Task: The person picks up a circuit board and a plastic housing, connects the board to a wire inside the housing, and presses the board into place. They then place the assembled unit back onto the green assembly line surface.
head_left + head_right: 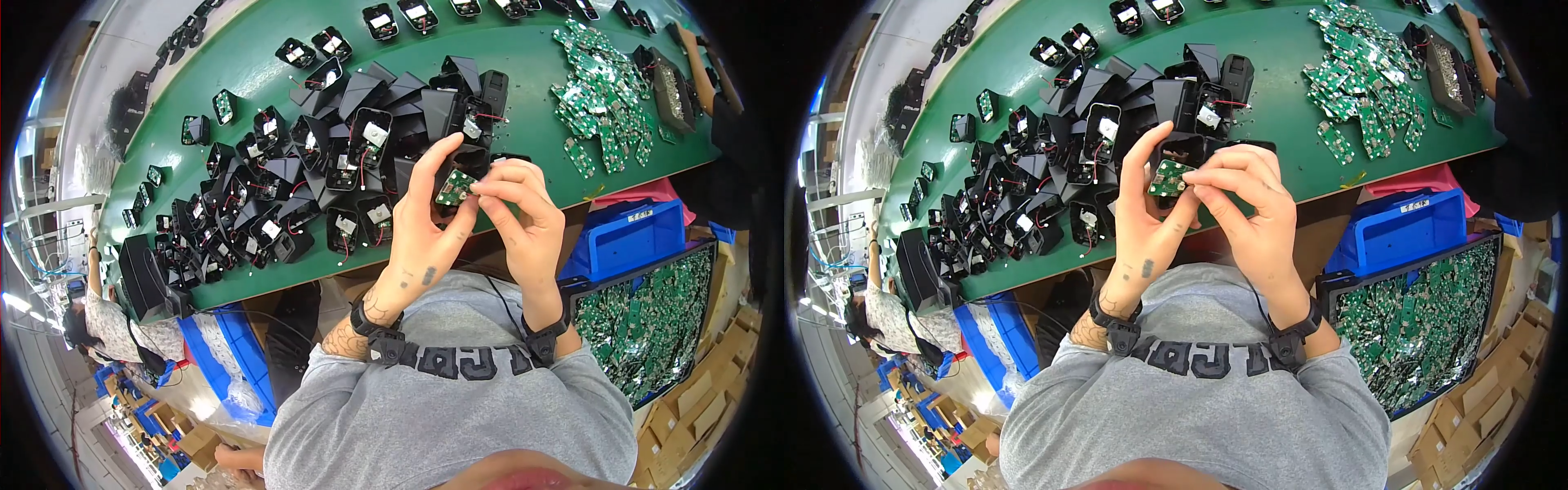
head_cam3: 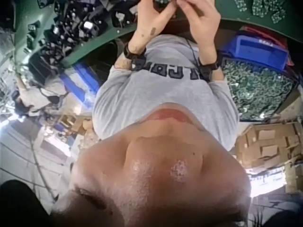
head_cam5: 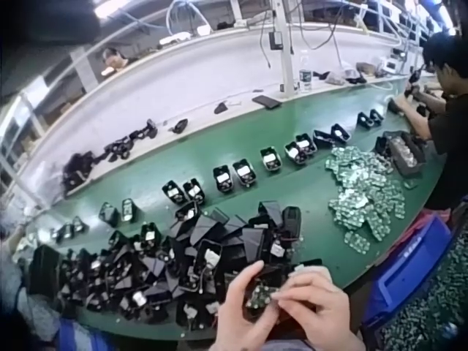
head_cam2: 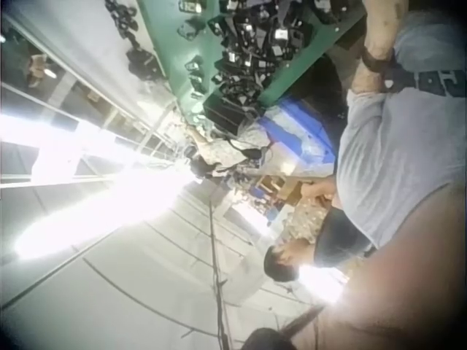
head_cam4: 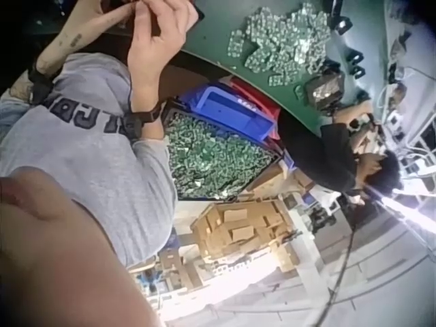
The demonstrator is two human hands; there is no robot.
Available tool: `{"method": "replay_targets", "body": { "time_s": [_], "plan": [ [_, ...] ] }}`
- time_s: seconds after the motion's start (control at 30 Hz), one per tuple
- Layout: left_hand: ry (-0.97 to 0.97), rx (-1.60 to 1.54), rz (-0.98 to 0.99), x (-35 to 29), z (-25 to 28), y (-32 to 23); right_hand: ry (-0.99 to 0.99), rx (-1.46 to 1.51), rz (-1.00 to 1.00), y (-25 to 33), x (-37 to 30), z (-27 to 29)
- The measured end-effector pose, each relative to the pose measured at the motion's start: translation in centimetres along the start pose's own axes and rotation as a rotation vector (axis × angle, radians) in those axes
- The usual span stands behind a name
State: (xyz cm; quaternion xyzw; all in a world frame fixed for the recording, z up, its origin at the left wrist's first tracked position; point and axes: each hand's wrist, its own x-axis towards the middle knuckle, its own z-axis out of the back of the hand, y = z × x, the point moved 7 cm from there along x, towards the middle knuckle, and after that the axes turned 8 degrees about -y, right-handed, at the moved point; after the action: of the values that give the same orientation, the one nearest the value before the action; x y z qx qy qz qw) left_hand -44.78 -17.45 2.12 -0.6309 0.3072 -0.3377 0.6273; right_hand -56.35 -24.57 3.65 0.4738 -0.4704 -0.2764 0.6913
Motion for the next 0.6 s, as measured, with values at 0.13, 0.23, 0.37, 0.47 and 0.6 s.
{"method": "replay_targets", "body": {
  "time_s": [0.13,0.23,0.37,0.47,0.6],
  "plan": [
    [-0.007,0.053,-0.048,0.0,0.1,-0.6,-0.035,0.059,-0.134,-0.3,-0.2,0.1],
    [-0.017,0.090,-0.059,0.0,0.2,-0.9,-0.064,0.082,-0.189,-1.2,-0.3,0.4],
    [-0.042,0.268,-0.236,-0.1,0.4,-1.8,0.047,0.027,-0.173,-1.3,-0.3,0.0],
    [-0.060,0.349,-0.399,-0.3,0.1,-3.3,0.062,0.119,-0.271,-1.7,-0.5,-0.2],
    [-0.088,0.369,-0.521,-0.4,0.0,-3.5,0.043,0.178,-0.317,-1.9,-0.6,-0.5]
  ]
}}
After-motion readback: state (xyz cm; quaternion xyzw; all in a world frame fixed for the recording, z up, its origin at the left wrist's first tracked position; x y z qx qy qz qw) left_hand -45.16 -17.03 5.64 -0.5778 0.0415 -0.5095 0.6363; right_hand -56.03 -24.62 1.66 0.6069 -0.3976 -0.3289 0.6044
